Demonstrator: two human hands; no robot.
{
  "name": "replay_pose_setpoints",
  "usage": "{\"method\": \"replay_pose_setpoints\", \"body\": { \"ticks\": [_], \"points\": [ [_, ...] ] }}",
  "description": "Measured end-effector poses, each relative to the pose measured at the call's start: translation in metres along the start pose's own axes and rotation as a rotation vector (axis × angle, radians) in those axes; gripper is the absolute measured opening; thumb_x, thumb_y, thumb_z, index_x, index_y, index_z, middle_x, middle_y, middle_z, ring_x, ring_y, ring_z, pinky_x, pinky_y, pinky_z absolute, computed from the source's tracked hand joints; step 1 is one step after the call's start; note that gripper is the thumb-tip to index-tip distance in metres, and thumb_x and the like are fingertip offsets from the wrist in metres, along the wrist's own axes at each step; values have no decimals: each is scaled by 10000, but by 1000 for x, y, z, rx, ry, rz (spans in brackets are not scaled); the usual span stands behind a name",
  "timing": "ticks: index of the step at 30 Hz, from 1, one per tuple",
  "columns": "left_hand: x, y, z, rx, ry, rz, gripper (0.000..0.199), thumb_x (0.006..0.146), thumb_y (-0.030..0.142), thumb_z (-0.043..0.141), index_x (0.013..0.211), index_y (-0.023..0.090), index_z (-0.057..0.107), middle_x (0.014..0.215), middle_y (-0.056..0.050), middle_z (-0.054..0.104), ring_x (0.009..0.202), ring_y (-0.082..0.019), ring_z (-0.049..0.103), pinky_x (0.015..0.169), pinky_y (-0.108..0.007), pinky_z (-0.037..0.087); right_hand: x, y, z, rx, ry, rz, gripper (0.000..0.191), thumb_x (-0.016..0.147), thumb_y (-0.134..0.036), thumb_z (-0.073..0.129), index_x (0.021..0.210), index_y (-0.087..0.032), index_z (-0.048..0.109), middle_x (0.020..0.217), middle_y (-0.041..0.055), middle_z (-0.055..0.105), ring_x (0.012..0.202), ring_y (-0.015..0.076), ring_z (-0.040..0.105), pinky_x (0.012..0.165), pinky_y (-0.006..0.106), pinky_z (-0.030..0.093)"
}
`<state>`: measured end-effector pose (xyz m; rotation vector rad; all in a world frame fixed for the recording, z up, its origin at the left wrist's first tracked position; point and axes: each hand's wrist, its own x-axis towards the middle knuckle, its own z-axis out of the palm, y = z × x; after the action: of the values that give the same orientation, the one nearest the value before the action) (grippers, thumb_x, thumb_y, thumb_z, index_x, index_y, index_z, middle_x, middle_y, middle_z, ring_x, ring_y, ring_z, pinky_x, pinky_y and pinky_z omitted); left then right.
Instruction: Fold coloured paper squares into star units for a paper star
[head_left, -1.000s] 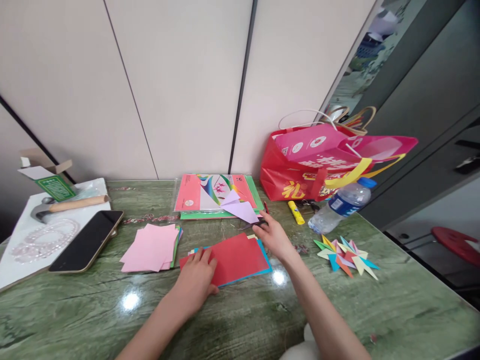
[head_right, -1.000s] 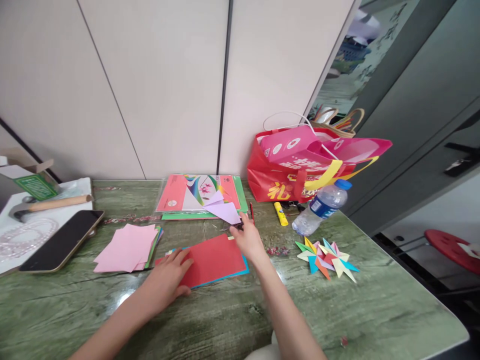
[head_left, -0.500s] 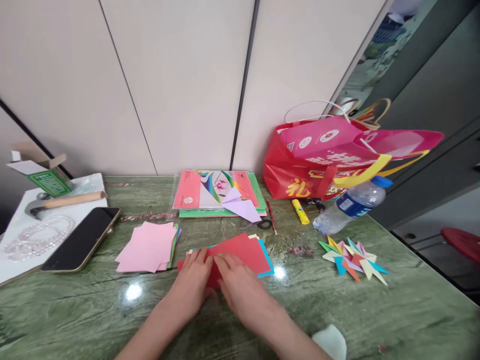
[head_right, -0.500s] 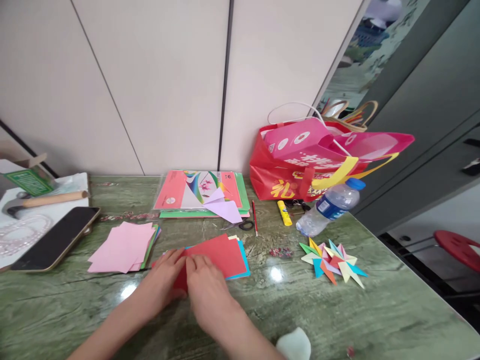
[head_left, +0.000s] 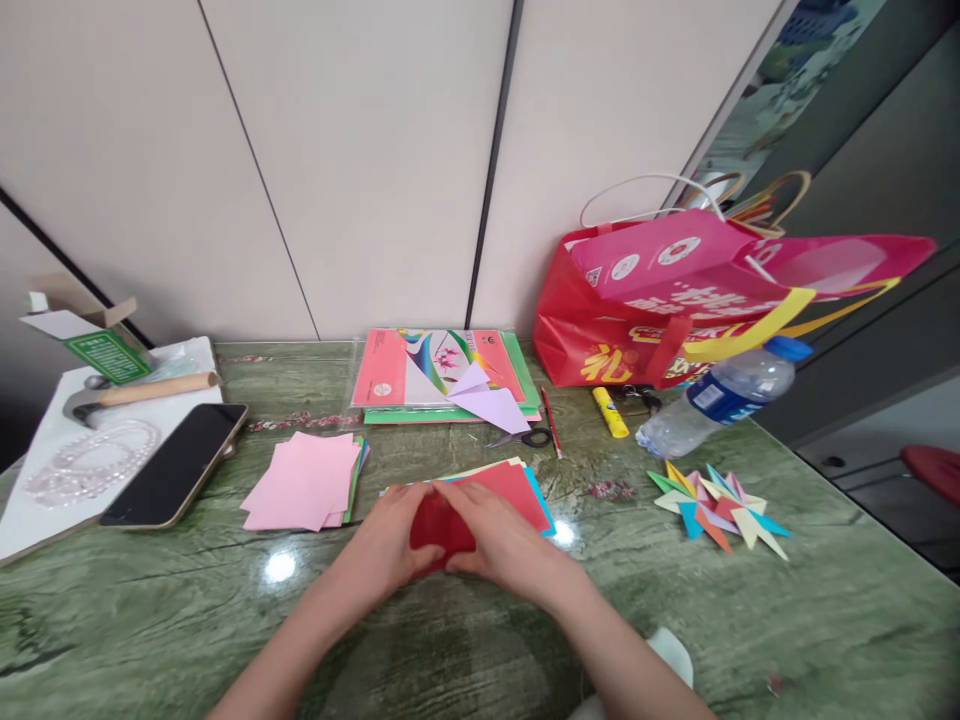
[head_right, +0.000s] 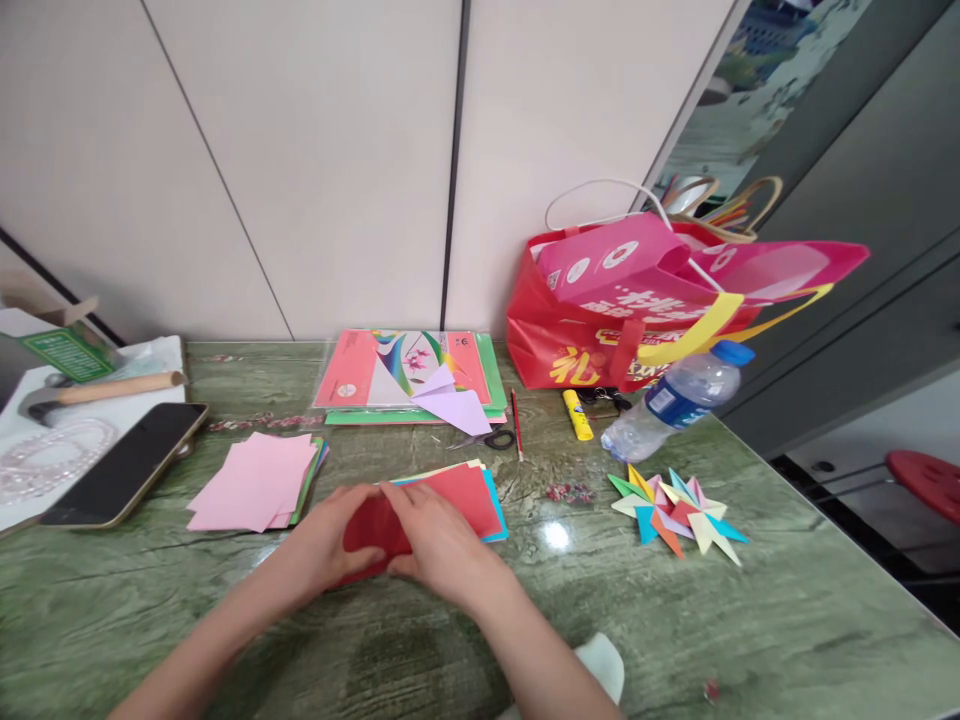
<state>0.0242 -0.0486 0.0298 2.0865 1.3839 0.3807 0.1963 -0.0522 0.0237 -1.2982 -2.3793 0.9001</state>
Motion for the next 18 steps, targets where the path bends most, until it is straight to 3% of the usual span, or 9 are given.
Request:
{"method": "replay_pose_setpoints", "body": {
  "ticks": [6,10,12,14,18],
  "points": [
    [1,3,-5,-59,19,35,360,710,225,598,1056,189,504,1039,-48,615,954,-195,561,854,-330,421,0,-3,-5,-36,-4,37,639,733,-109,546,1317,-194,302,943,71,637,862,208,575,746,294,418],
    [-10,29,-7,265,84,38,306,732,211,594,1029,160,546,1076,-90,594,1046,-250,504,907,-393,387,0,0,-5,-80,14,69,578,687,-70,530,1238,-202,414,916,63,642,830,206,580,671,256,398],
    [-19,46,-4,432,-11,14,251,748,217,579,990,149,587,1023,-98,620,1019,-288,515,904,-450,381,1,4,-3,-34,17,52,492,678,-64,525,1152,-194,496,895,47,650,824,190,580,675,242,392],
    [-27,60,1,456,-113,37,289,760,232,571,1033,136,584,1050,-111,615,996,-284,533,865,-428,425,4,8,0,24,11,51,361,706,-86,512,1046,-193,562,856,31,659,788,168,585,663,228,386],
    [-33,71,7,532,-38,41,245,779,177,532,1013,145,595,1096,-124,581,1018,-292,519,853,-430,429,7,12,0,-17,9,133,169,763,-176,505,896,-187,609,774,24,656,710,156,573,594,222,348]
  ]
}}
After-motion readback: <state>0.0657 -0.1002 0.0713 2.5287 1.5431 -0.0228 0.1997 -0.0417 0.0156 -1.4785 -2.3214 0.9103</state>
